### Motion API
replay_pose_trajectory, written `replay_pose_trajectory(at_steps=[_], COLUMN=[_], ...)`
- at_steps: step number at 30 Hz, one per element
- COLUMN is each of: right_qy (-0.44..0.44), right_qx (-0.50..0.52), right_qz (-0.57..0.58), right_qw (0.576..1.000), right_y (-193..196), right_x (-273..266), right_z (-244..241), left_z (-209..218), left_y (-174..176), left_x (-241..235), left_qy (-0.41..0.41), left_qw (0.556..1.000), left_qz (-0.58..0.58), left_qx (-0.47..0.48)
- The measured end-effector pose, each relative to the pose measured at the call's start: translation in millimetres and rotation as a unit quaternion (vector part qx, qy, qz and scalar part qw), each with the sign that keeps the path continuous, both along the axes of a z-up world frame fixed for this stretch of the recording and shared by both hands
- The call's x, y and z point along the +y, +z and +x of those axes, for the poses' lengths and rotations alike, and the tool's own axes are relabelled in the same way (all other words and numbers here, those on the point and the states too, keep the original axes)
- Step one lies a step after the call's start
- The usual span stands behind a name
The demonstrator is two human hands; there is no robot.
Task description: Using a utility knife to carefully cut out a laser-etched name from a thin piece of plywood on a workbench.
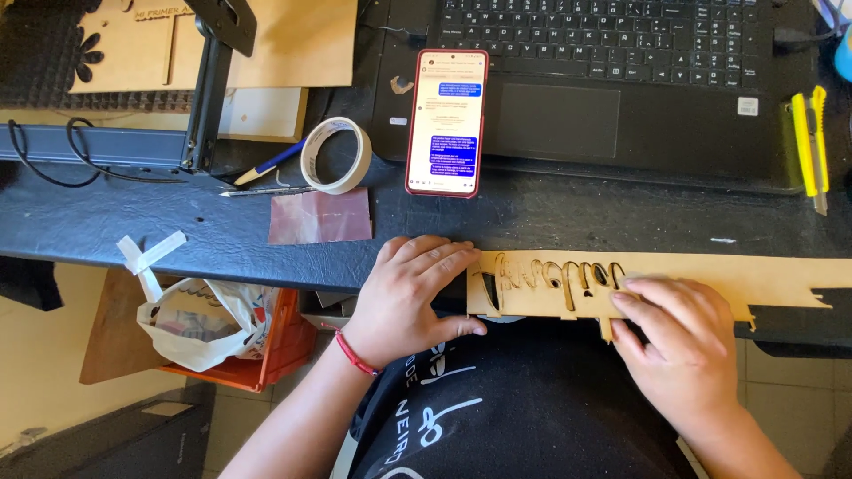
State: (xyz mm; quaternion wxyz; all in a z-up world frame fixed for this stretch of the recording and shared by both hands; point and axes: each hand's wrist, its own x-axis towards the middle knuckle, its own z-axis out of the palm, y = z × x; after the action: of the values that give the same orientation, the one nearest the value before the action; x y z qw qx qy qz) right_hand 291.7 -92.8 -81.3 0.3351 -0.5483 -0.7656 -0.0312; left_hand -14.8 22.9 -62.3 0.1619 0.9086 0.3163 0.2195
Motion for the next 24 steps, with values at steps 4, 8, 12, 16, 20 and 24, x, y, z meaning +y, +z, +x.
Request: replay_pose_trajectory(at_steps=[4, 8, 12, 16, 20, 24], right_qy=[-0.015, 0.002, 0.045, 0.073, 0.099, 0.104], right_qx=[-0.022, -0.068, -0.109, -0.119, -0.129, -0.149], right_qz=[-0.023, -0.092, -0.103, -0.134, -0.206, -0.256], right_qw=[0.999, 0.993, 0.988, 0.981, 0.965, 0.950], right_y=[1, 5, 27, 33, 32, 27], right_x=[-2, -5, 3, 25, 49, 59], right_z=[3, 7, -14, -39, -62, -67], left_z=[-2, 0, 0, 1, 0, -1], left_y=[1, 2, -4, -9, -9, -10], left_x=[2, 2, 0, -1, -2, -2], left_qy=[-0.019, -0.021, -0.023, -0.036, -0.033, -0.028], left_qw=[1.000, 1.000, 0.999, 0.997, 0.995, 0.996], left_qz=[-0.007, 0.002, 0.014, 0.056, 0.075, 0.077], left_qx=[0.005, -0.001, -0.040, -0.050, -0.053, -0.046])
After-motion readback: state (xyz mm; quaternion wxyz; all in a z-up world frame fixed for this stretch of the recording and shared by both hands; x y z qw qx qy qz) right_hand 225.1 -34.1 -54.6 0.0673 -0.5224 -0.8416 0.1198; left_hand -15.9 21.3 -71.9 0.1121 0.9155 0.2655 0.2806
